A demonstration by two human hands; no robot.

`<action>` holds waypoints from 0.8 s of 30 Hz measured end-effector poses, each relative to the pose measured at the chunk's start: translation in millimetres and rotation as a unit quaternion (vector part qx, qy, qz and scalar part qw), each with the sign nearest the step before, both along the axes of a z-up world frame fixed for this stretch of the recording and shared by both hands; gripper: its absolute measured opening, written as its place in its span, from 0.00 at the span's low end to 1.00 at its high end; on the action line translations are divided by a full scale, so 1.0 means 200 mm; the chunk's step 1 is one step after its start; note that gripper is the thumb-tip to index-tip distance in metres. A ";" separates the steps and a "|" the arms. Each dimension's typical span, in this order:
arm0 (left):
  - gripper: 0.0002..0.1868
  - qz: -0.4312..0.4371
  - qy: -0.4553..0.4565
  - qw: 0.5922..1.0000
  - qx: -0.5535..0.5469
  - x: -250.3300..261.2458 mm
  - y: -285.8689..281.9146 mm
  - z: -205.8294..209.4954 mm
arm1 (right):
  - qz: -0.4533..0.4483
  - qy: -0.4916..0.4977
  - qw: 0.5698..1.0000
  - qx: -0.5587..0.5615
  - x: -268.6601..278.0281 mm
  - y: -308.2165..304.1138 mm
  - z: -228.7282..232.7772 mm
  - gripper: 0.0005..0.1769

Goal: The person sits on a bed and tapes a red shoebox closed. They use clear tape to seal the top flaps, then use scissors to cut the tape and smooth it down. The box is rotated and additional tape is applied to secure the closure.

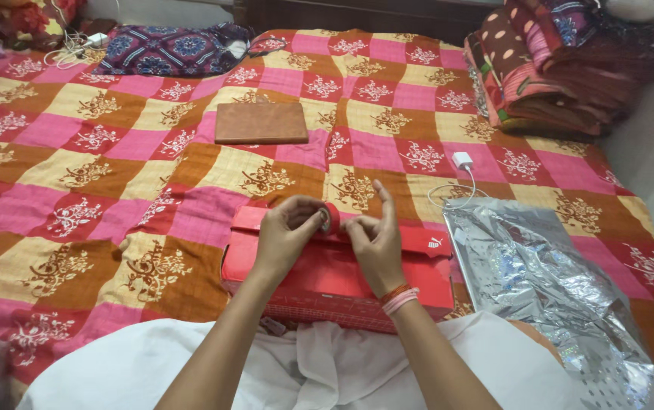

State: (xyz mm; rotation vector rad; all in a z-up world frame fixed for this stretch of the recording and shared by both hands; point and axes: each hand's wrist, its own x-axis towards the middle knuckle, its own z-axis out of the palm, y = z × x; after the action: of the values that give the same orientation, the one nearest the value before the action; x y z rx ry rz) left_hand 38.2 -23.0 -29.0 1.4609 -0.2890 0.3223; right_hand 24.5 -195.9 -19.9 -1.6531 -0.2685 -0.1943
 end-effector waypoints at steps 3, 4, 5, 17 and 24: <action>0.10 0.019 0.017 0.999 0.044 -0.01 -0.01 -0.01 | 0.051 -0.041 0.992 0.110 0.01 -0.01 0.01 0.44; 0.11 0.031 0.023 0.998 0.055 -0.02 -0.02 -0.01 | 0.052 -0.038 0.991 0.116 0.02 -0.02 0.01 0.44; 0.11 0.030 0.029 0.997 0.064 -0.03 -0.03 -0.01 | 0.053 -0.035 0.990 0.123 0.02 -0.02 0.01 0.44; 0.19 -0.018 0.032 0.995 0.092 0.00 0.00 0.01 | -0.028 0.084 0.958 0.273 0.07 -0.07 0.01 0.49; 0.16 -0.047 0.043 0.997 0.050 0.01 -0.03 -0.02 | -0.015 0.059 0.959 0.278 0.07 -0.06 -0.01 0.50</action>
State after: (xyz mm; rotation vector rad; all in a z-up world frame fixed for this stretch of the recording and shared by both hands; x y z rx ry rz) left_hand 39.3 -28.5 -32.8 1.5491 -0.3068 0.1710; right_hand 38.0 -207.3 -22.5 -1.1046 -0.0851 -0.1740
